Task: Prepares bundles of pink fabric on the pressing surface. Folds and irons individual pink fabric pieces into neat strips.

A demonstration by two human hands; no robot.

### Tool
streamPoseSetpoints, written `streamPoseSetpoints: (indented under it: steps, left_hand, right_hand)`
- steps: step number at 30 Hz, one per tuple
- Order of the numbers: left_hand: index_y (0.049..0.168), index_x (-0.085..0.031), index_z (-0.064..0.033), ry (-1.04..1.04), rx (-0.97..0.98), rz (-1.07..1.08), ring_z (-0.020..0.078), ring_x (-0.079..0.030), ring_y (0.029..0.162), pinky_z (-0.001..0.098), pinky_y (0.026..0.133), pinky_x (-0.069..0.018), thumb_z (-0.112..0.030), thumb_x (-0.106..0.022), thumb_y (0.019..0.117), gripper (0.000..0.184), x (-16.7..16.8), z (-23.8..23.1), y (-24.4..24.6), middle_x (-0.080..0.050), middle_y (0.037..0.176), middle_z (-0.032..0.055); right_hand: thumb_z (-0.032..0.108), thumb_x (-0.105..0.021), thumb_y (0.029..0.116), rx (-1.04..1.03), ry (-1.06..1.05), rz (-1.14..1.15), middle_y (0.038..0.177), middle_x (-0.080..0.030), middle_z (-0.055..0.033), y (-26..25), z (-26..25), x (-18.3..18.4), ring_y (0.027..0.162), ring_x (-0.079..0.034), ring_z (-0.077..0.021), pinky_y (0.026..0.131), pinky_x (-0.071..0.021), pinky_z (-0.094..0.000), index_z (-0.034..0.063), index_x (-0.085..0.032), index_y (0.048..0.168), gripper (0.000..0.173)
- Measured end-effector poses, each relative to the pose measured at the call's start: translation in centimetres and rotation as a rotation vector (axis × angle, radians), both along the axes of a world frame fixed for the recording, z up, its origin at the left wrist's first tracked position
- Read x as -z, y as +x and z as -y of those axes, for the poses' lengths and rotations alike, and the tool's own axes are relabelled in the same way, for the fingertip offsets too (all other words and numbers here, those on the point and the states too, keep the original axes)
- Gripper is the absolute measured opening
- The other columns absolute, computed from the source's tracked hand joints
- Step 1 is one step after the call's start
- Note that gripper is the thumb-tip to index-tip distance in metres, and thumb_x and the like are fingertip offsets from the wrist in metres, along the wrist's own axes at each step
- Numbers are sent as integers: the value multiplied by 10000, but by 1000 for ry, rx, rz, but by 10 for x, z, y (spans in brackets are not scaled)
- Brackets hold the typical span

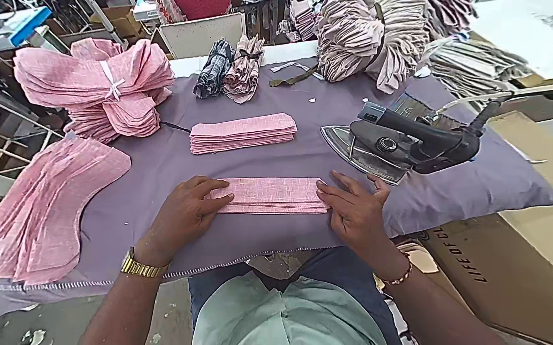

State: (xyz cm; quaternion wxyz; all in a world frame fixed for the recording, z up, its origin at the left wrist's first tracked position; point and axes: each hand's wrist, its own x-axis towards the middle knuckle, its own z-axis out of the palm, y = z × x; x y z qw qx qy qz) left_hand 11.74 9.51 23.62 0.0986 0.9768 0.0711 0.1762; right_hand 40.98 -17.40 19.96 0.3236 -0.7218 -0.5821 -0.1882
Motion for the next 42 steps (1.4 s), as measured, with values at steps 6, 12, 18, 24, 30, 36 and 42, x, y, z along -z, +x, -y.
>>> streamPoseSetpoints:
  steps: [6,12,18,24,30,36,42]
  left_hand:
    - [1287,-707,-434,-38,14,9,198,-544,1305,481,990,-473,-275,-502,1039,358,5,-3,-2,-614,1422,-74]
    - [1321,-655,-512,-5,12,13,218,-547,1286,495,960,-466,-242,-484,1031,432,5,2,-1,-595,1448,-67]
    - [1345,-636,-514,-3,-5,-31,228,-525,1309,514,952,-448,-224,-454,1016,474,4,4,0,-536,1522,-95]
    - [1343,-640,-508,-24,-15,-37,235,-512,1319,523,947,-442,-210,-446,996,496,6,3,1,-531,1523,-100]
    - [1284,-704,-439,-103,-56,29,203,-516,1336,504,1008,-445,-230,-480,1009,412,11,3,-2,-562,1496,-85]
    - [1208,-762,-342,-148,-113,82,208,-496,1342,489,1042,-447,-250,-496,988,357,13,3,-4,-605,1420,-21]
    - [1000,-787,-218,-202,-280,234,172,-541,1215,390,1002,-487,-311,-675,882,188,12,2,-8,-642,1233,-7]
  right_hand:
    - [87,-515,945,-127,-35,-123,1023,-769,-58,47,-18,-71,1005,-728,-200,913,-579,-505,85,-790,959,275]
    - [569,-580,988,288,-221,104,1029,-724,-233,126,-23,-114,900,-700,-462,735,-515,-695,168,-640,1413,587]
    - [363,-671,973,-75,26,-47,914,-717,-100,85,-2,-118,776,-660,-196,694,-545,-421,143,-734,1279,382]
    - [477,-636,987,-183,-82,-31,898,-722,-20,32,-12,-113,746,-669,-141,625,-550,-389,244,-754,1245,367]
    - [582,-645,936,-174,-130,-86,821,-703,74,17,-56,-113,698,-640,-80,579,-503,-372,328,-786,1158,366]
    - [589,-644,918,-104,-138,-113,840,-719,113,-21,-87,-116,735,-658,-65,609,-514,-388,367,-793,1121,336]
    - [573,-634,929,-64,-146,-125,880,-754,85,-72,-125,-112,775,-695,-116,643,-538,-442,344,-796,1134,348]
